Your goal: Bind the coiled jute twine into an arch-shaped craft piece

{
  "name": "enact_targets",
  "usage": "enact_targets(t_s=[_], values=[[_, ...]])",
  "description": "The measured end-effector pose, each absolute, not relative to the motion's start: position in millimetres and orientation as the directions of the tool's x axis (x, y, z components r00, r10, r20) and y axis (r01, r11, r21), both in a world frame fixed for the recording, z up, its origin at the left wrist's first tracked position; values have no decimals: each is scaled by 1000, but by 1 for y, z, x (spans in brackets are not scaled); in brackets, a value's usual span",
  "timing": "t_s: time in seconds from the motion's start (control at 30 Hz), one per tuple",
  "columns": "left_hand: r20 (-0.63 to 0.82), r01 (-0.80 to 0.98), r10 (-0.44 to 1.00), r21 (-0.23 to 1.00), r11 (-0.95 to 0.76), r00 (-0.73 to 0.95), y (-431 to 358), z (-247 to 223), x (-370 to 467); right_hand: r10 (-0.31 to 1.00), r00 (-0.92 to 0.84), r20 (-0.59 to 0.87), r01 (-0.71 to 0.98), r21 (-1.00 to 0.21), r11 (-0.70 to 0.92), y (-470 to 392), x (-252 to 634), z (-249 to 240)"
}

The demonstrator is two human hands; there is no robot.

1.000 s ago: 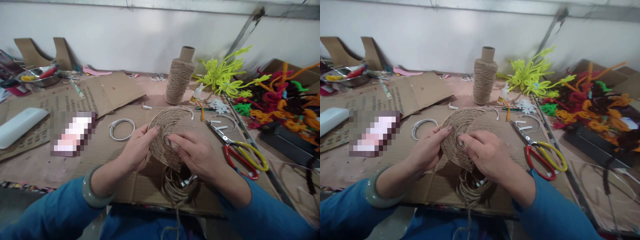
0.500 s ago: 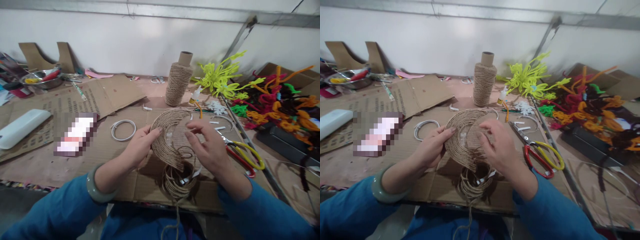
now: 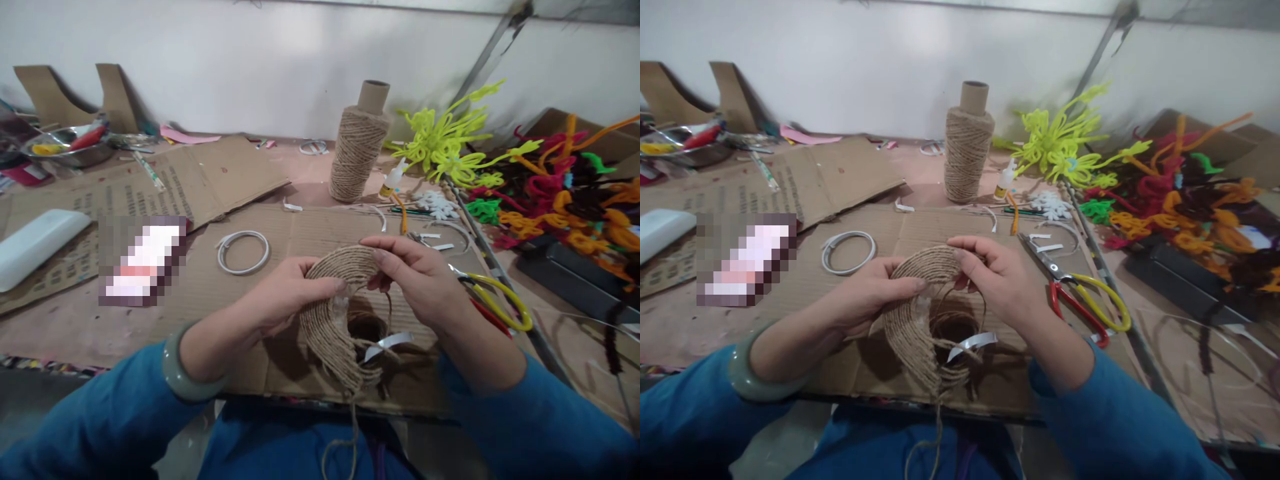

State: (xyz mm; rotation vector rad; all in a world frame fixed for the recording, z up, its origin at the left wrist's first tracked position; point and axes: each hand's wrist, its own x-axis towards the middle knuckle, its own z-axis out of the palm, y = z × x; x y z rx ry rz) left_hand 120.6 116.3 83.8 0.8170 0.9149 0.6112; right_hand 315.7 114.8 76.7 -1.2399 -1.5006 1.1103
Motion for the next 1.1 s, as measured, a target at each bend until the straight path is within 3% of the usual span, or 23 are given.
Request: enact_targets(t_s=[0.2,0.37,0.53,1.1], values=[[-447,-103,750,824,557,487,116,85,120,983,-140,121,262,-953,154,109,314,77],[-460,-108,770,825,555,441,116,87,122,909,-214,358,505,-756,416,104,312,78],[-439,-116,765,829,547,472,116,86,122,874,-272,402,569,-666,483,102,311,82],[-420,-116,709,811,573,566,127,81,114,946,-193,262,527,-785,325,101,309,75]])
